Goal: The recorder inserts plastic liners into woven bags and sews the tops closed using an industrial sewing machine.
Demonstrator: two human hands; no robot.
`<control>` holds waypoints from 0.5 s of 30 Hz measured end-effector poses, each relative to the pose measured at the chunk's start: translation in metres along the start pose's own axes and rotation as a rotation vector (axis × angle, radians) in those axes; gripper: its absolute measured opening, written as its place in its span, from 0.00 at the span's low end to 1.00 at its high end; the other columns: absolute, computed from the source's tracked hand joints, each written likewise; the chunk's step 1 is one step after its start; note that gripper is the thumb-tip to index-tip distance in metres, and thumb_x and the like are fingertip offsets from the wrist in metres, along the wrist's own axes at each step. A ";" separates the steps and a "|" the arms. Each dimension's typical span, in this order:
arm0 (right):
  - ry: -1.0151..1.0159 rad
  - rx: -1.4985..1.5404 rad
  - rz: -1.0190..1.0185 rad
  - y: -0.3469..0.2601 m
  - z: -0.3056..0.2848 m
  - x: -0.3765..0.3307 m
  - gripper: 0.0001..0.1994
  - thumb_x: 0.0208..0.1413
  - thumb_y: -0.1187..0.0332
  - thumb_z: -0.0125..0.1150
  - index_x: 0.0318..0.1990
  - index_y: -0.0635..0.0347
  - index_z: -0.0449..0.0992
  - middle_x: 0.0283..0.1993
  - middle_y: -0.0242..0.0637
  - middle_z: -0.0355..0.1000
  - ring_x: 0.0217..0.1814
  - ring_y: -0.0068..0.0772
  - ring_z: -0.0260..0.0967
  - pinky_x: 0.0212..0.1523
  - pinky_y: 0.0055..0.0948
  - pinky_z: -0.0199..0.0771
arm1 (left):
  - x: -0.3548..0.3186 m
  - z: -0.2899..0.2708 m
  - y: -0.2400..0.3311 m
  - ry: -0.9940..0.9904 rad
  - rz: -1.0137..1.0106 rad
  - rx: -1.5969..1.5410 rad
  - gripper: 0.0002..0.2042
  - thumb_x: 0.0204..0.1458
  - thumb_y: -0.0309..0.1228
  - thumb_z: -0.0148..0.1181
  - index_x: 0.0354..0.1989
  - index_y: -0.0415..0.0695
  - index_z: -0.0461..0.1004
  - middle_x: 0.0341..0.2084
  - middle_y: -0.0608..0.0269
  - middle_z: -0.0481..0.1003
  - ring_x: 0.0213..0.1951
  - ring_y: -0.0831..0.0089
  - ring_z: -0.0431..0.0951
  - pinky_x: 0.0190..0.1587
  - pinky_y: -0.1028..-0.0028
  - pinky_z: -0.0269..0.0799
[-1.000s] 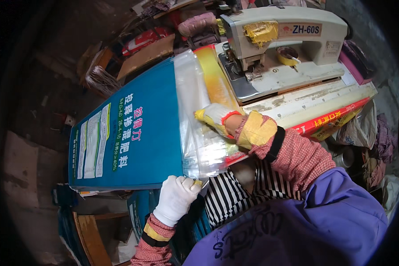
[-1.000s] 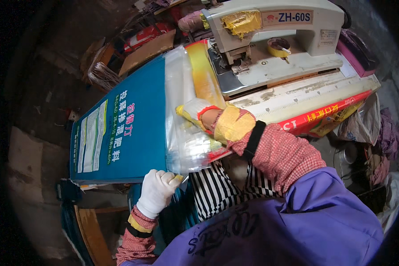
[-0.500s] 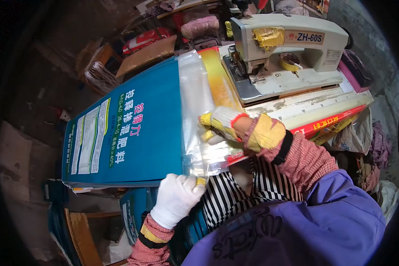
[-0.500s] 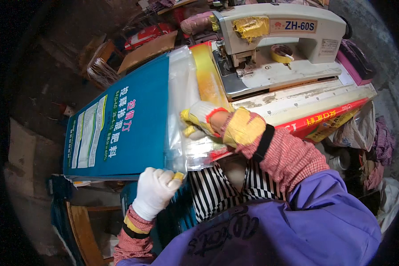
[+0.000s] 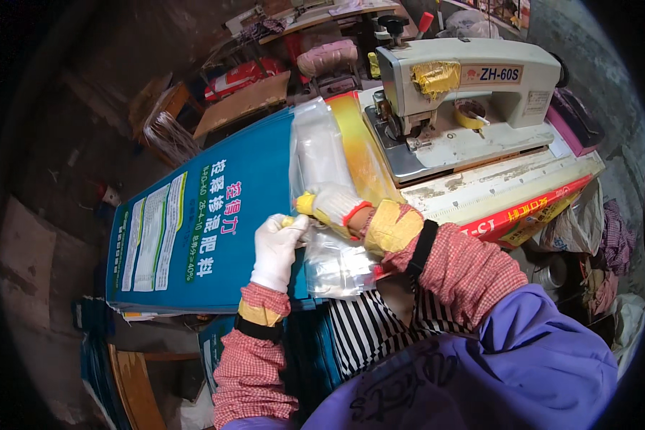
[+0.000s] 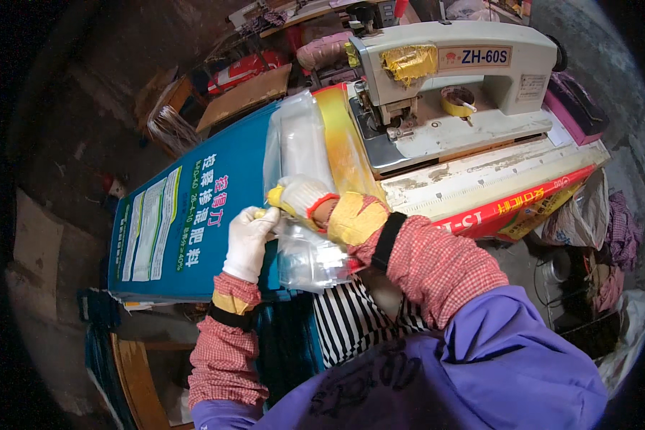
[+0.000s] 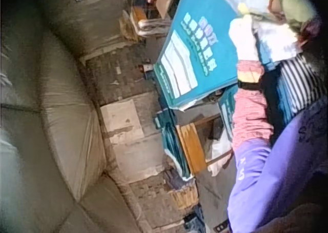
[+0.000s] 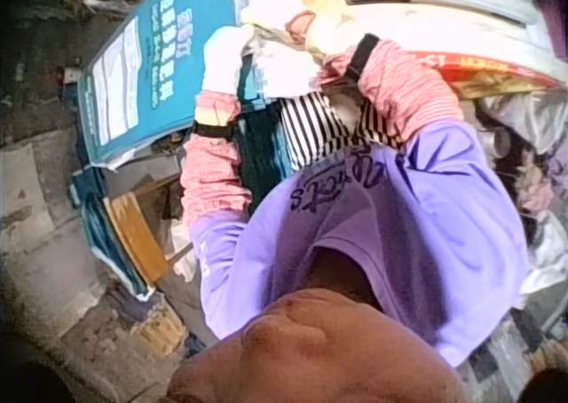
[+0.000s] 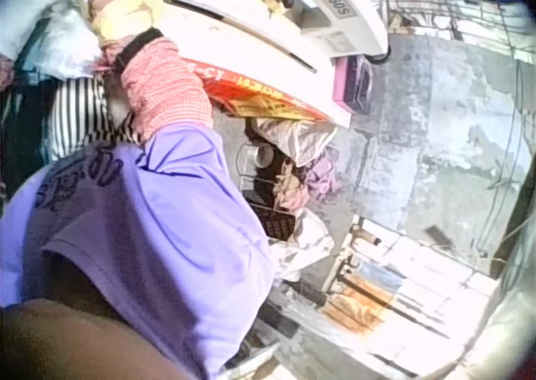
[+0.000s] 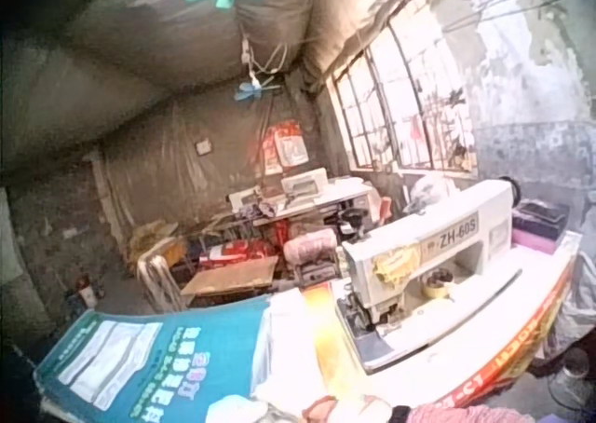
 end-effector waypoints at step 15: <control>-0.041 0.864 0.429 -0.016 -0.016 -0.021 0.16 0.51 0.62 0.61 0.41 0.63 0.70 0.34 0.41 0.71 0.36 0.32 0.70 0.33 0.32 0.74 | -0.016 -0.001 0.051 0.056 0.317 0.515 0.08 0.45 0.31 0.62 0.26 0.39 0.72 0.20 0.68 0.73 0.24 0.83 0.69 0.27 0.81 0.65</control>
Point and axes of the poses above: each hand's wrist, its own x-axis towards the middle knuckle, its own z-axis out of the palm, y = z × x, the point moved 5 cm from there along x, towards the middle knuckle
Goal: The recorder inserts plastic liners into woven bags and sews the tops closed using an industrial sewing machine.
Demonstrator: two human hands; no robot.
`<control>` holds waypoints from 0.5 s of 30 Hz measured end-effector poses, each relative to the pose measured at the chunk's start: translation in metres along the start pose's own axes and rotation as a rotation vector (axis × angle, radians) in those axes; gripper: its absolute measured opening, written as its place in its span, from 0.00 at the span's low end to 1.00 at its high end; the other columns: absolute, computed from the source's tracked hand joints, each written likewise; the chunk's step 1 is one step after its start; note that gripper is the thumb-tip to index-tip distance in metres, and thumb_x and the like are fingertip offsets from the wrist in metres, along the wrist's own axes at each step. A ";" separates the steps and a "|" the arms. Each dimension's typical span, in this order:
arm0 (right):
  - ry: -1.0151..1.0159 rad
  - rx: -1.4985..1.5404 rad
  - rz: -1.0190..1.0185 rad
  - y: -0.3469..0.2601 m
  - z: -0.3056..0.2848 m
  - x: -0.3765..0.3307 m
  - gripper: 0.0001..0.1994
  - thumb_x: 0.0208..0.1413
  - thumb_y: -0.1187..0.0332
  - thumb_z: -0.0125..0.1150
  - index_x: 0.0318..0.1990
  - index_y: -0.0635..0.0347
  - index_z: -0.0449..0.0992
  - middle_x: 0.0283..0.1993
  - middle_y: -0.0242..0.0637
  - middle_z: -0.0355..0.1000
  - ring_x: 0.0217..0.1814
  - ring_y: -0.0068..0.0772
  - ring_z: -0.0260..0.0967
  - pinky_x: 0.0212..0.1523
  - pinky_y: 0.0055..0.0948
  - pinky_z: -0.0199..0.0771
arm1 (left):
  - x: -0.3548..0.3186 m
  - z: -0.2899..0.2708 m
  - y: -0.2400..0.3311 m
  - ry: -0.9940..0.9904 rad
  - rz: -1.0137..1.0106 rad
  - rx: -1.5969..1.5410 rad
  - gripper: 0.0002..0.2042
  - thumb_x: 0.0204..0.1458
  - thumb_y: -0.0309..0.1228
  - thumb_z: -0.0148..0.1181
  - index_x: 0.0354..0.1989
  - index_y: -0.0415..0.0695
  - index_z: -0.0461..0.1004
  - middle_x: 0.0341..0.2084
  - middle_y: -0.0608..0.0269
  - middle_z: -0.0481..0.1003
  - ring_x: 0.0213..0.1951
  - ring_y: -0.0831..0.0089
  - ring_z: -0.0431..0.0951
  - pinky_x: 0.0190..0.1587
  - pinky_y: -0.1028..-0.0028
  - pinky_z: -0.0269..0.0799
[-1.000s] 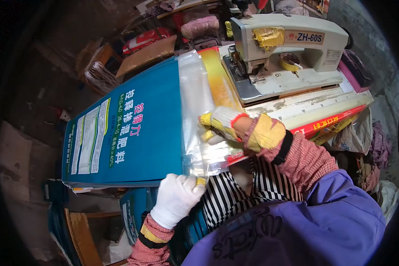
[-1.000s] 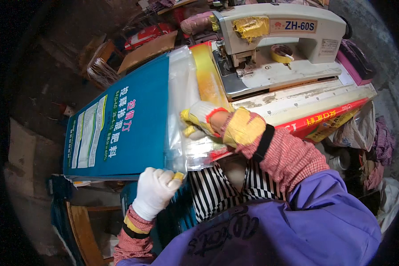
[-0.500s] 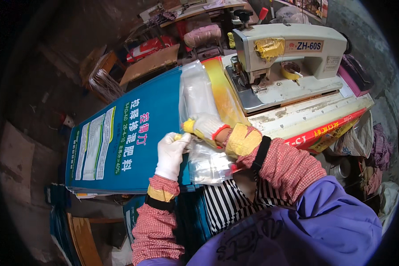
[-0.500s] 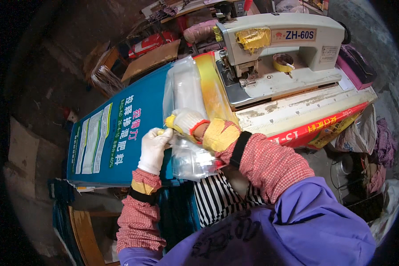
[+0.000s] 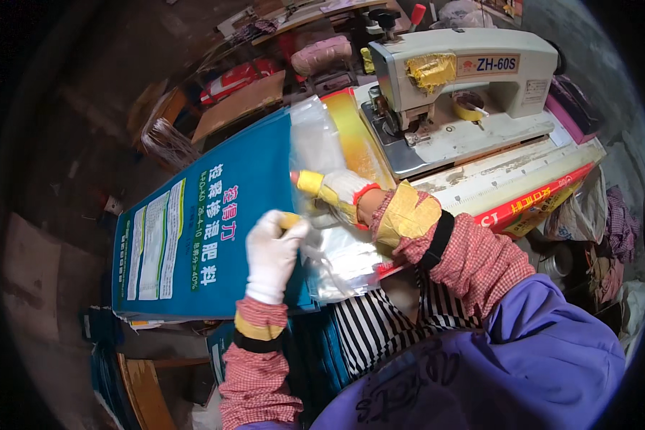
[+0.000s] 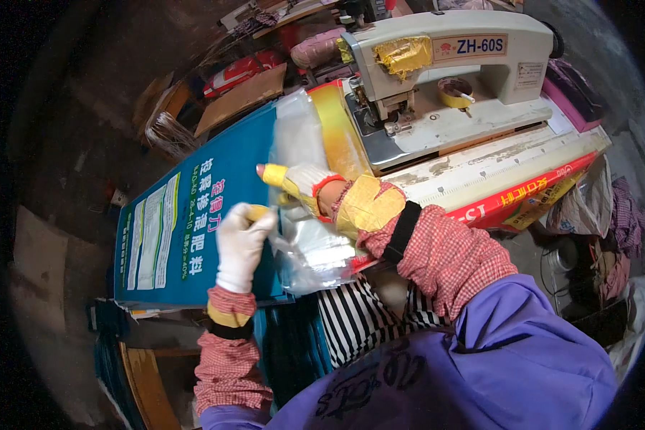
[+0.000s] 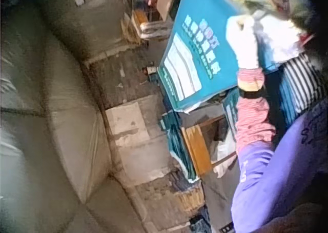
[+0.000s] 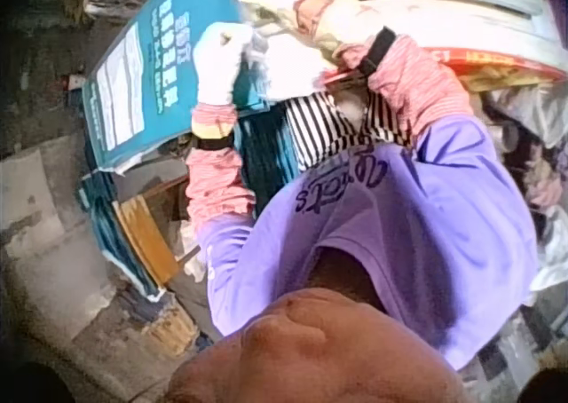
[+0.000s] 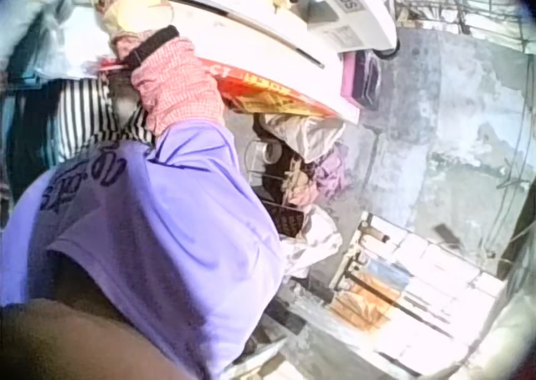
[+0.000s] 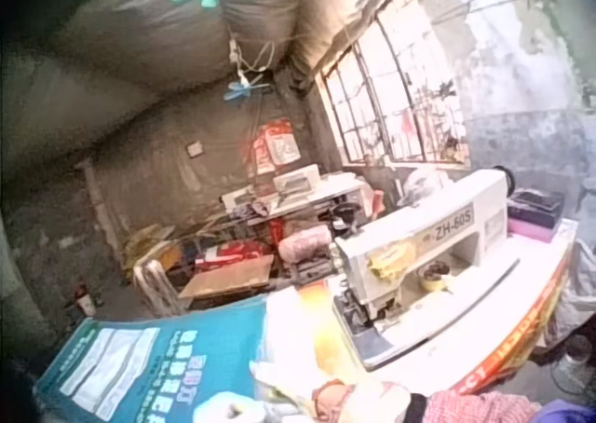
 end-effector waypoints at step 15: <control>0.094 -1.079 -0.633 -0.016 0.028 0.020 0.23 0.57 0.50 0.43 0.35 0.61 0.77 0.37 0.48 0.74 0.41 0.49 0.71 0.43 0.41 0.68 | 0.038 0.027 -0.063 -0.037 -0.306 -0.483 0.12 0.46 0.26 0.61 0.37 0.37 0.68 0.27 0.64 0.73 0.24 0.80 0.70 0.28 0.81 0.68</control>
Point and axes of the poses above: each hand's wrist, its own x-axis towards the middle knuckle, its own z-axis out of the palm, y = z × x, the point moved 5 cm from there along x, towards the middle knuckle
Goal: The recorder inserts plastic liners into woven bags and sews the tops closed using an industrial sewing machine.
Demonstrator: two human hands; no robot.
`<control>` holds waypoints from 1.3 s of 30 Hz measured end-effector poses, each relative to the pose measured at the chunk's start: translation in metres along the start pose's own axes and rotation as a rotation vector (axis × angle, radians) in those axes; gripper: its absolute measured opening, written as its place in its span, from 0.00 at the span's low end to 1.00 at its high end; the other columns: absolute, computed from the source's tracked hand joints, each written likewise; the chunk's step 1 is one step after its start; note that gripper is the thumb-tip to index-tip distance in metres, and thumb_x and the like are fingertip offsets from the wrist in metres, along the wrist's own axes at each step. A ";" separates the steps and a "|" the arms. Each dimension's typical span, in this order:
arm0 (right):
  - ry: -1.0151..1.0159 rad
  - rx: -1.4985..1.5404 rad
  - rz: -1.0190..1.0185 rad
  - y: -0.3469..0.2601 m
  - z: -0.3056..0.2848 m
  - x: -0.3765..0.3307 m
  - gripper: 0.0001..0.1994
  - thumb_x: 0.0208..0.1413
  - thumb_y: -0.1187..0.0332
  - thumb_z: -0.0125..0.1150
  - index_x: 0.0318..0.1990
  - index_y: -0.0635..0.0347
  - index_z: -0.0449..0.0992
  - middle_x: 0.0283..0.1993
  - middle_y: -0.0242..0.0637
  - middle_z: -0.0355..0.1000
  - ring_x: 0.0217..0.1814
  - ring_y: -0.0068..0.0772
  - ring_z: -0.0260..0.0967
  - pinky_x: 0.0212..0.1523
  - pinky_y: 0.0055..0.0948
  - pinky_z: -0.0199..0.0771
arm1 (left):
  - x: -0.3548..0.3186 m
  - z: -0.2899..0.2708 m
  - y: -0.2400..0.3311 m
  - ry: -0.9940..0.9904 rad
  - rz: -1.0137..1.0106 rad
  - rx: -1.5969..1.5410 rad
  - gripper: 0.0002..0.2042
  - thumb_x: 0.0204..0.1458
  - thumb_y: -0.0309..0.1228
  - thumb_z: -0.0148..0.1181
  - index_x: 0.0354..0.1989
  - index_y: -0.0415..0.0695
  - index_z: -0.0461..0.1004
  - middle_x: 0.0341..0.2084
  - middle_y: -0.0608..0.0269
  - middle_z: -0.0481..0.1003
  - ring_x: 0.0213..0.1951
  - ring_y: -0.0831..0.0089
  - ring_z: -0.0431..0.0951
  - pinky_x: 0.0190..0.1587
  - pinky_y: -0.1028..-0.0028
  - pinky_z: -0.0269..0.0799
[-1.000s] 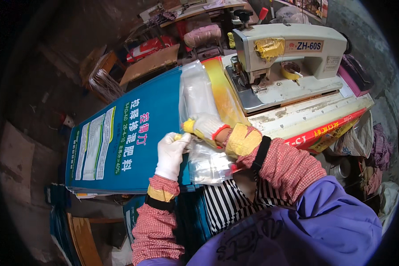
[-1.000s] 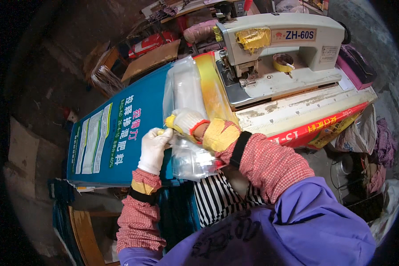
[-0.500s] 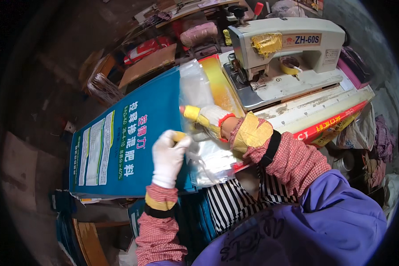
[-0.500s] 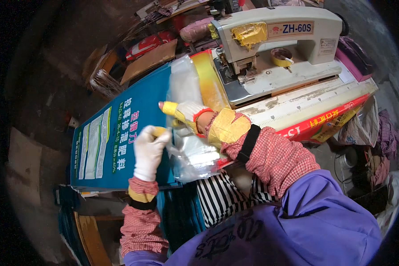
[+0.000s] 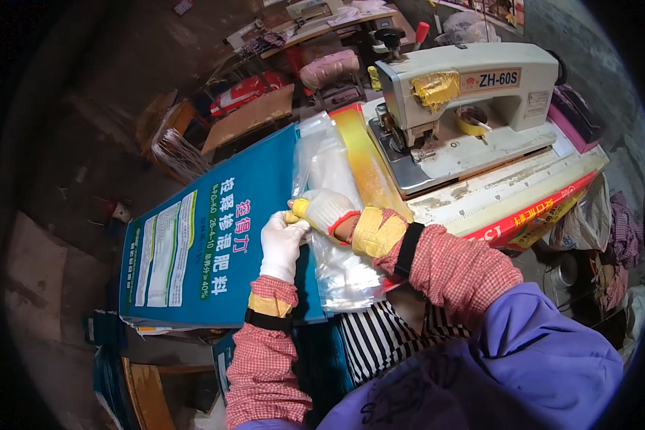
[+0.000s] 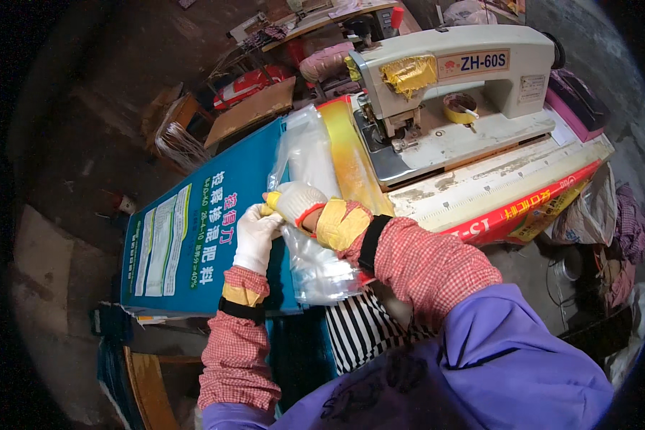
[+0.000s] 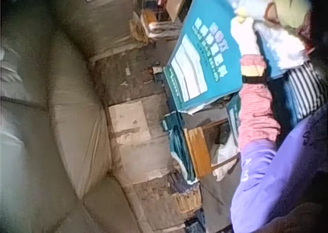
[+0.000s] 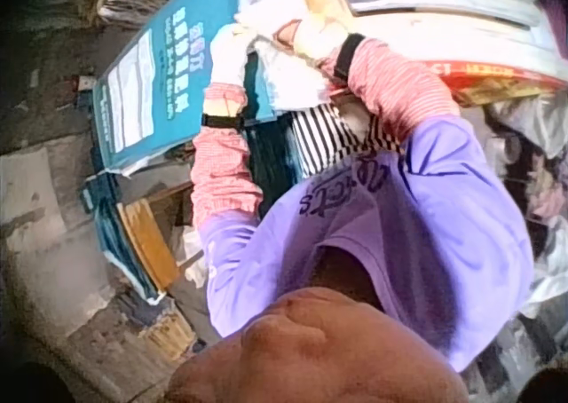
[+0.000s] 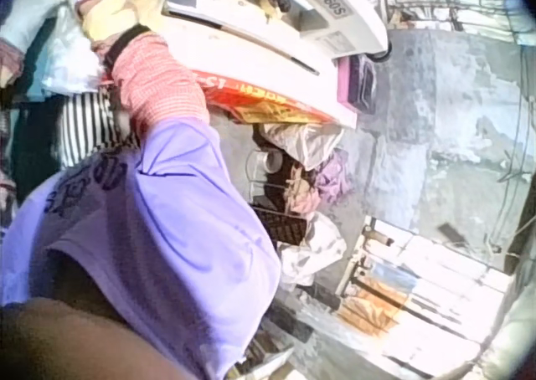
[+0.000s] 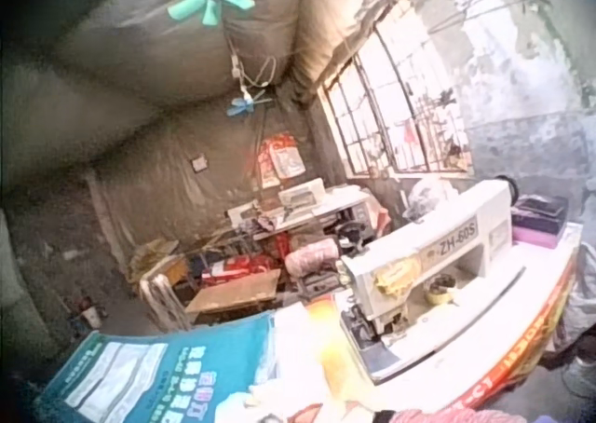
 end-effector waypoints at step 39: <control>-0.094 0.288 -0.133 0.013 0.035 0.072 0.11 0.43 0.68 0.56 0.37 0.57 0.74 0.36 0.43 0.73 0.37 0.47 0.72 0.37 0.39 0.71 | -0.076 -0.082 0.085 -0.241 0.097 -0.071 0.10 0.54 0.28 0.50 0.39 0.34 0.69 0.28 0.65 0.70 0.28 0.81 0.68 0.33 0.82 0.66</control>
Point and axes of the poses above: each hand's wrist, its own x-axis towards the middle knuckle, its own z-axis out of the palm, y = z × x, the point moved 5 cm from there along x, towards the middle knuckle
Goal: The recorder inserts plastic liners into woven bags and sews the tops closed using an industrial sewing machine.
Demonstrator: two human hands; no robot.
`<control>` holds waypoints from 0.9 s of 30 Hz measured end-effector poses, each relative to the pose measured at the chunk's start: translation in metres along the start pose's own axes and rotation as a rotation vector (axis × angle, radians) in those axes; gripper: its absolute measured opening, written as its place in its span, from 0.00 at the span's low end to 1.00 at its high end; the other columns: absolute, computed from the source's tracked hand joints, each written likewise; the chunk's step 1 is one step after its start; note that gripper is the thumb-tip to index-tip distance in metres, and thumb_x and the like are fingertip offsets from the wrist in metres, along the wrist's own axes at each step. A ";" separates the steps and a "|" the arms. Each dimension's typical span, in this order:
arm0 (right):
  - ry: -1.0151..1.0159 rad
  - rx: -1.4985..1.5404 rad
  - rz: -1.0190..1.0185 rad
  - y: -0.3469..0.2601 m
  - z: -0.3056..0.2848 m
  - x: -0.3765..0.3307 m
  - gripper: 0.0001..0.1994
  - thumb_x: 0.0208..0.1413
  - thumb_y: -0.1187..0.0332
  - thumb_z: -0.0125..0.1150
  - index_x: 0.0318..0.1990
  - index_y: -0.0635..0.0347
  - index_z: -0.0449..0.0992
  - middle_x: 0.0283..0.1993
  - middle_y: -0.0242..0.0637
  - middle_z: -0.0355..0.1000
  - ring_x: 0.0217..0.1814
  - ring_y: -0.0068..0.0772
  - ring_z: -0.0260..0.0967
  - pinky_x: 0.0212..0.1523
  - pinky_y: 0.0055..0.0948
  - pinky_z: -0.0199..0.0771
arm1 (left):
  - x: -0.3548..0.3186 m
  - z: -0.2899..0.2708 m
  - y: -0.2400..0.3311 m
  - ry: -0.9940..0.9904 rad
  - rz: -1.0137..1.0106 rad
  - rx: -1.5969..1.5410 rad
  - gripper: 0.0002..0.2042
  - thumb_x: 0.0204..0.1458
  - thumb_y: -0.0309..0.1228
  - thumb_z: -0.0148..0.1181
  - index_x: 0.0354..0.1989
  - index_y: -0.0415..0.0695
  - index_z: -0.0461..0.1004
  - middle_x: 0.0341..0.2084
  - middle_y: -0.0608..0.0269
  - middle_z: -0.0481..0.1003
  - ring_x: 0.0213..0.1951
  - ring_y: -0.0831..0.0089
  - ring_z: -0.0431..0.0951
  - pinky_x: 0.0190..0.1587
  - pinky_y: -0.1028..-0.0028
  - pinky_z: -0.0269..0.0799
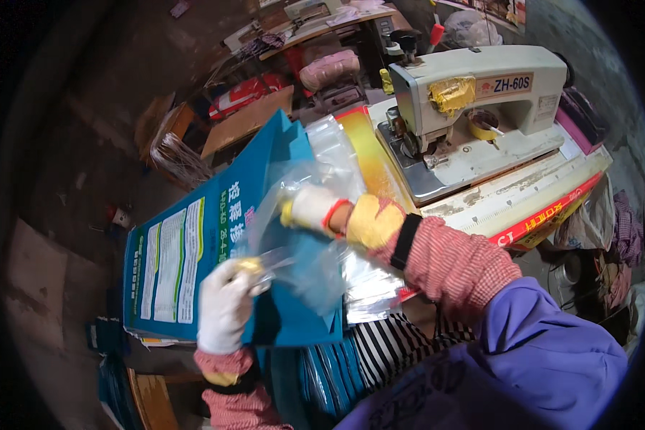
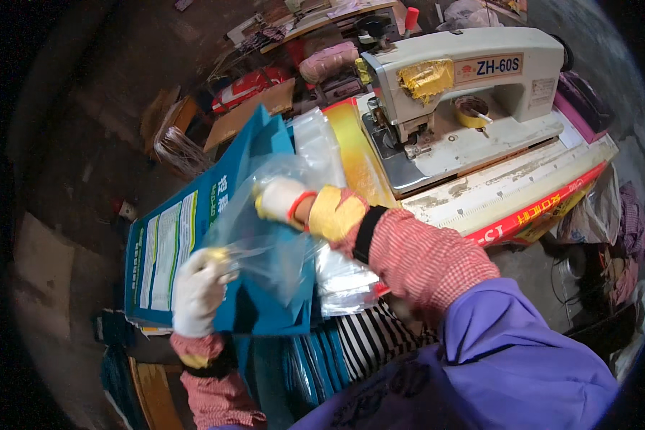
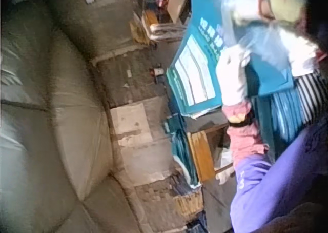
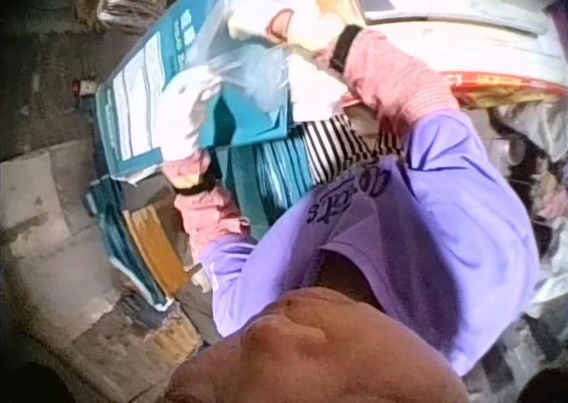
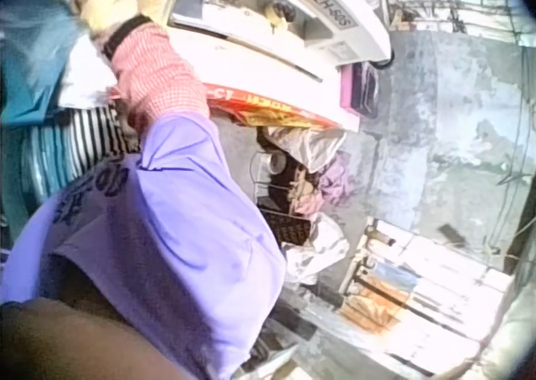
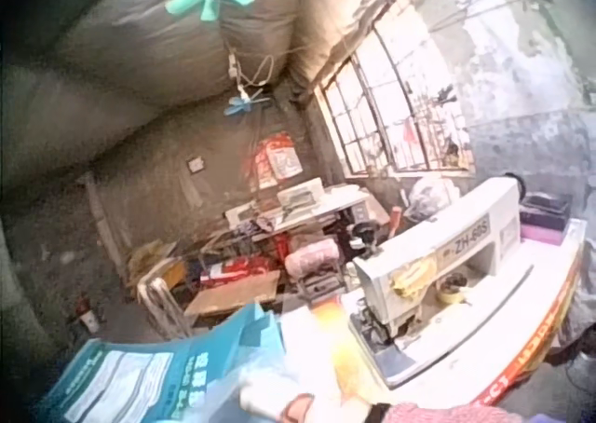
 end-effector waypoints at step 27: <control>0.196 0.036 -0.143 -0.086 -0.001 -0.079 0.25 0.46 0.50 0.59 0.46 0.61 0.71 0.42 0.54 0.71 0.42 0.50 0.71 0.42 0.38 0.71 | 0.063 0.140 0.110 -0.146 1.029 1.527 0.14 0.34 0.22 0.62 0.33 0.42 0.70 0.28 0.57 0.72 0.30 0.61 0.72 0.33 0.65 0.69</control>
Point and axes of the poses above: each hand's wrist, its own x-axis towards the middle knuckle, its own z-axis out of the palm, y = z × x, the point moved 5 cm from there along x, towards the middle knuckle
